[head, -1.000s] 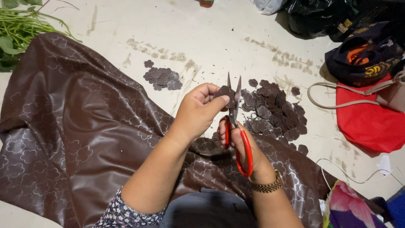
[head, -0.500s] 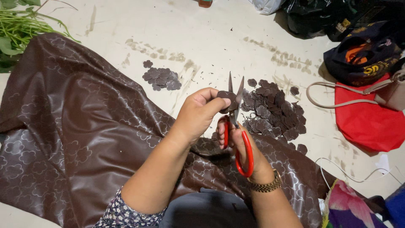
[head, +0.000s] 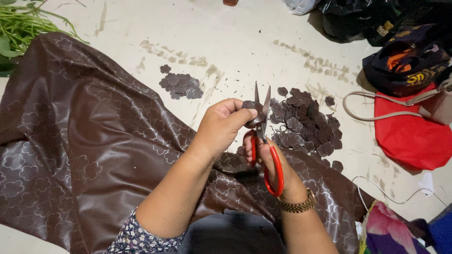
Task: The person sits on the floor and uses red-handled scissors to trim the edges of dark fabric flower cutouts, cutting small notches and scraps off one piece at a time and setting trimmed pieces aside with a pile of finished pieces nearby.
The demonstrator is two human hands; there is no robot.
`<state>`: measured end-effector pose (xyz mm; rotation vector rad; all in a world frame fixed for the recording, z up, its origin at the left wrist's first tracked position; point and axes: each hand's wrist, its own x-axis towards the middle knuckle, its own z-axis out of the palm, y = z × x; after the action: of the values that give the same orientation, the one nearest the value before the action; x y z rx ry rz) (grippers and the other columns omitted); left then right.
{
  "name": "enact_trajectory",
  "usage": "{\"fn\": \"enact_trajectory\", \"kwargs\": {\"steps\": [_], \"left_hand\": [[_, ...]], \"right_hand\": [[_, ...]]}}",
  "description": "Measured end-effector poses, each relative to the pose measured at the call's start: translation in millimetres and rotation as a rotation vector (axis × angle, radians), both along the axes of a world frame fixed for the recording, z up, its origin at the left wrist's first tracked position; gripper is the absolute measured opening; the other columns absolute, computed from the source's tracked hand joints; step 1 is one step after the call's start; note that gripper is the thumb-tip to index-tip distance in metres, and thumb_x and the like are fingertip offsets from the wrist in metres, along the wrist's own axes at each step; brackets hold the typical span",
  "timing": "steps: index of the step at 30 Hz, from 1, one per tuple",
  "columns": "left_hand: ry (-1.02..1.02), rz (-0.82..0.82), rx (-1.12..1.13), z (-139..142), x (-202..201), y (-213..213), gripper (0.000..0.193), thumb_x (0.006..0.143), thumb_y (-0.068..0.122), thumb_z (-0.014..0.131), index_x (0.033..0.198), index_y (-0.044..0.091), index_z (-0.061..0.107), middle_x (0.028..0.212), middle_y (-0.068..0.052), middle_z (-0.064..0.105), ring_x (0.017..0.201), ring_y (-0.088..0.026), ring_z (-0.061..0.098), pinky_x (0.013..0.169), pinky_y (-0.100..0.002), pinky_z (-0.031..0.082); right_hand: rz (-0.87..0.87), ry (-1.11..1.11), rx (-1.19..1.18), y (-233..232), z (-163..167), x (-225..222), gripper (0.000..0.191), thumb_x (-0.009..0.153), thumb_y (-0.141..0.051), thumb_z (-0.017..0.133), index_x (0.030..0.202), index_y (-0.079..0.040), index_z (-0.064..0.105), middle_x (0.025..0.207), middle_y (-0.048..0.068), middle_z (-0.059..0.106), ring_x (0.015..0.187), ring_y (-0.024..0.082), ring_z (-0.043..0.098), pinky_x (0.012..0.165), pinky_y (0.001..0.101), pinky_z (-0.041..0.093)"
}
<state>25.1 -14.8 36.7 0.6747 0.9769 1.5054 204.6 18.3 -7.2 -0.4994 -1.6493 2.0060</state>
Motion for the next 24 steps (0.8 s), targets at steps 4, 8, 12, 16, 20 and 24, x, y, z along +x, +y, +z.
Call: {"fn": "enact_trajectory", "kwargs": {"steps": [4,8,12,16,20,24], "left_hand": [[0.007,0.075,0.062,-3,5,2,0.012,0.096,0.008,0.066,0.092,-0.003,0.065,0.077,-0.008,0.070,0.052,-0.011,0.061,0.048,-0.027,0.051],[-0.035,0.072,0.049,-6,9,2,0.013,0.094,0.010,0.066,0.088,-0.001,0.064,0.071,-0.009,0.068,0.046,-0.012,0.058,0.042,-0.027,0.048],[-0.055,0.109,0.037,-9,13,3,0.015,0.094,0.010,0.068,0.085,0.000,0.062,0.071,-0.007,0.066,0.046,-0.010,0.054,0.041,-0.026,0.044],[-0.011,0.166,0.107,-12,16,7,0.014,0.096,0.008,0.071,0.087,0.000,0.064,0.078,-0.007,0.069,0.059,-0.007,0.060,0.052,-0.023,0.047],[-0.090,0.142,0.041,-14,16,7,0.015,0.091,0.010,0.070,0.080,0.003,0.061,0.070,-0.006,0.067,0.047,-0.009,0.055,0.041,-0.024,0.042],[-0.059,0.164,0.051,-17,14,8,0.013,0.091,0.008,0.071,0.083,0.001,0.063,0.075,-0.006,0.069,0.056,-0.009,0.058,0.050,-0.024,0.046]], "right_hand": [[-0.077,0.012,0.029,-4,-2,0,0.057,0.102,-0.063,0.050,0.104,-0.006,0.055,0.091,-0.001,0.047,0.083,0.011,0.043,0.075,0.0267,0.038],[-0.130,0.061,0.022,-4,-9,-8,0.056,0.103,-0.062,0.051,0.103,-0.006,0.053,0.091,-0.001,0.046,0.082,0.011,0.042,0.075,0.0270,0.037],[-0.200,0.060,0.019,-6,-16,-13,0.052,0.103,-0.060,0.051,0.102,-0.007,0.052,0.089,-0.001,0.046,0.080,0.011,0.042,0.072,0.0259,0.038],[-0.219,0.067,0.029,-7,-17,-16,0.051,0.103,-0.059,0.050,0.102,-0.008,0.052,0.087,-0.001,0.046,0.077,0.010,0.042,0.068,0.0251,0.038],[-0.198,0.065,-0.027,-8,-14,-15,0.049,0.103,-0.058,0.050,0.100,-0.009,0.050,0.083,-0.002,0.043,0.073,0.009,0.039,0.063,0.0244,0.034],[-0.174,0.051,-0.049,-7,-11,-14,0.047,0.103,-0.056,0.050,0.098,-0.010,0.049,0.081,-0.003,0.040,0.070,0.009,0.036,0.060,0.0243,0.030]]}}
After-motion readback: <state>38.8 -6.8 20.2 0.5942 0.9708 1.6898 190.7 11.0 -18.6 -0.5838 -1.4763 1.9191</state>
